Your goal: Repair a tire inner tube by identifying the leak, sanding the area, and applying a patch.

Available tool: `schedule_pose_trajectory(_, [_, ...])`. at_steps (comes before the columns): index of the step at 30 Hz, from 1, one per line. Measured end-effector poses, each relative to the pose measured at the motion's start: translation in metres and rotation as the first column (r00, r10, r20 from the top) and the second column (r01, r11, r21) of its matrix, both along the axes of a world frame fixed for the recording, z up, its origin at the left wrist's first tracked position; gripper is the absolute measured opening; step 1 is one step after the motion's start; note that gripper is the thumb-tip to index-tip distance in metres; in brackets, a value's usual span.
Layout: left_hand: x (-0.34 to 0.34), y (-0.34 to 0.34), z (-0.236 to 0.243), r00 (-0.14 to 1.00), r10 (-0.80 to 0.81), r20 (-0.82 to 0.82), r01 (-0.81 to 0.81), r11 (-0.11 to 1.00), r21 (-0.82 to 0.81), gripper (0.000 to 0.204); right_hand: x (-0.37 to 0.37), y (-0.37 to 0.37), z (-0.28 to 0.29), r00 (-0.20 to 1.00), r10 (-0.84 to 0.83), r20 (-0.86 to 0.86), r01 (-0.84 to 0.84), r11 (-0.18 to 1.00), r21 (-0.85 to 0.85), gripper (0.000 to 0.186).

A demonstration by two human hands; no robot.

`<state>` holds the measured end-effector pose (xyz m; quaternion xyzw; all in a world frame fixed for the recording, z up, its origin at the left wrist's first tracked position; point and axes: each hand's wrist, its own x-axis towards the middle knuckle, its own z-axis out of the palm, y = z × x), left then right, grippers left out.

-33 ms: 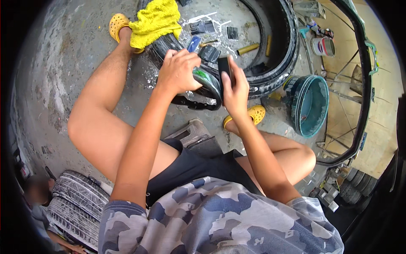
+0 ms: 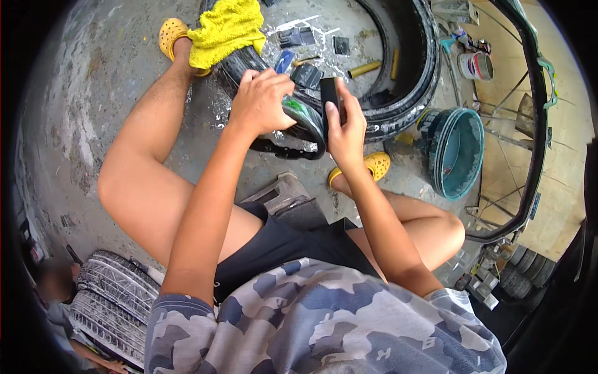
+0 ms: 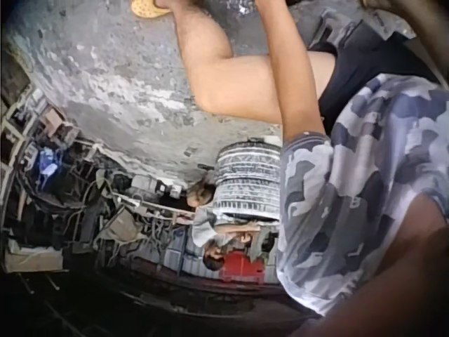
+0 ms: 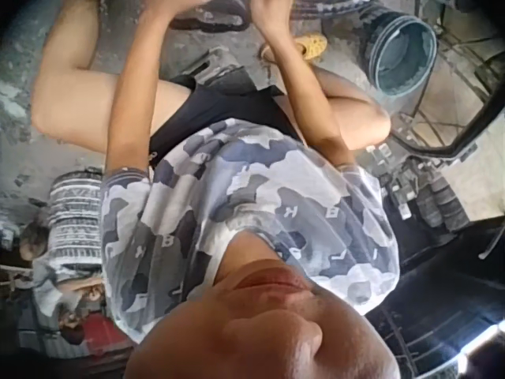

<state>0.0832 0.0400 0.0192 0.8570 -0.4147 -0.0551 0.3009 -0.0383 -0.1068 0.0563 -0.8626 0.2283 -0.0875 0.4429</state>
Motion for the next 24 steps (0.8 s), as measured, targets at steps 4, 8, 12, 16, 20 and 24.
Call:
schedule_pose_trajectory(4, [0.000,-0.009,-0.006,0.999,-0.037,0.011,0.037,0.999,-0.031,0.030,-0.098,0.015,-0.055,0.982,-0.118,0.145,0.129,0.989,-0.072,0.046])
schedule_pose_trajectory(8, [-0.003,-0.009,-0.005,1.000,-0.017,0.005,0.018,1.000,-0.024,0.030,-0.031,0.001,-0.032,0.982,-0.136,0.132,0.138,0.990,-0.004,0.042])
schedule_pose_trajectory(12, [-0.004,-0.003,-0.005,1.000,-0.019,-0.002,0.019,1.000,-0.004,0.030,-0.008,0.001,-0.006,0.995,0.064,0.083,-0.052,0.988,-0.145,0.044])
schedule_pose_trajectory(16, [0.001,-0.009,-0.007,1.000,-0.009,0.009,0.010,0.999,-0.039,0.030,-0.057,-0.003,-0.017,0.999,0.054,0.002,-0.054,0.996,-0.066,0.045])
schedule_pose_trajectory(20, [-0.002,-0.012,-0.010,1.000,0.007,0.009,-0.006,0.997,-0.079,0.029,0.035,0.001,0.011,0.991,0.102,-0.089,-0.115,0.981,-0.158,0.040])
schedule_pose_trajectory(24, [-0.001,-0.002,-0.008,1.000,-0.004,-0.024,0.003,0.999,-0.052,0.030,-0.011,0.002,0.013,0.982,0.163,-0.100,-0.175,0.977,-0.122,0.042])
